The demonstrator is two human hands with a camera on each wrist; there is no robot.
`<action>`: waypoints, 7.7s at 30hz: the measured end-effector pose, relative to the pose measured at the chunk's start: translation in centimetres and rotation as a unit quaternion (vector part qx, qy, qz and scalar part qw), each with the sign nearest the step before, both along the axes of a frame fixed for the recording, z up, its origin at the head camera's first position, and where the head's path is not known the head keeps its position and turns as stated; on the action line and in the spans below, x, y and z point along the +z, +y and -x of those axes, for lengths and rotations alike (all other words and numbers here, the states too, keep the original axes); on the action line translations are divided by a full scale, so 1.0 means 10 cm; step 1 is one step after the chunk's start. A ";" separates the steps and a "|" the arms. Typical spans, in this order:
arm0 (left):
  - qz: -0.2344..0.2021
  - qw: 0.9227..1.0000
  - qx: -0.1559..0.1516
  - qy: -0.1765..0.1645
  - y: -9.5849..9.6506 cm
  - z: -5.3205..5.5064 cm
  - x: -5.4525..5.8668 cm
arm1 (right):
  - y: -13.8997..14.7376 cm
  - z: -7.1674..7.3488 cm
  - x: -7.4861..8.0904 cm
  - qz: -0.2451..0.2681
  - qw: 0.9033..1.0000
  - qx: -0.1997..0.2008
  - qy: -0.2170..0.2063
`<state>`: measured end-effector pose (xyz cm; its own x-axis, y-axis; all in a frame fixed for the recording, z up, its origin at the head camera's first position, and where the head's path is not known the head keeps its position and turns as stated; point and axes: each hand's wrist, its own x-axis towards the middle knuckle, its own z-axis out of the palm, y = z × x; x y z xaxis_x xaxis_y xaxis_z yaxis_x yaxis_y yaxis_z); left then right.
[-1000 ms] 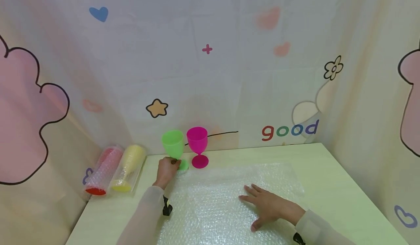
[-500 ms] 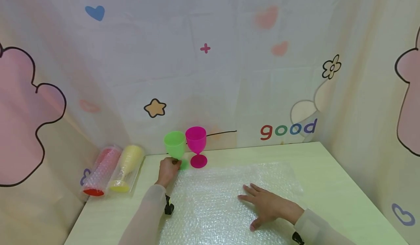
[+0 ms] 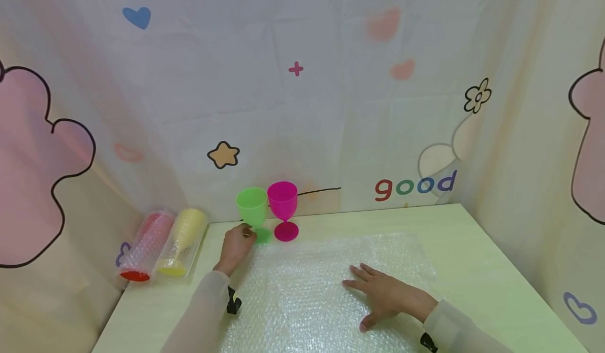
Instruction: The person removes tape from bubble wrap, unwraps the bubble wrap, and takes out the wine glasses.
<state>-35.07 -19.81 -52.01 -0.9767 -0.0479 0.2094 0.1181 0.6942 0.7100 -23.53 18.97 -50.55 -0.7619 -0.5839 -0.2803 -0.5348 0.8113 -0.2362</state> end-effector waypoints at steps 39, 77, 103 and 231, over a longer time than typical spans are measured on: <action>0.183 0.981 0.032 0.061 -1.17 -0.61 0.47 | 0.01 0.00 0.01 0.000 1.000 0.000 -0.002; 0.178 0.981 0.053 -0.058 -1.46 -0.45 0.17 | 0.02 -0.01 0.01 -0.007 1.000 0.008 0.008; 0.138 0.985 0.084 0.053 -1.32 -0.78 0.35 | 0.02 0.00 0.01 -0.002 1.000 0.005 0.003; -0.098 0.978 -0.164 -0.087 1.13 -1.79 0.20 | -0.17 -0.04 0.16 0.120 0.975 -0.062 0.178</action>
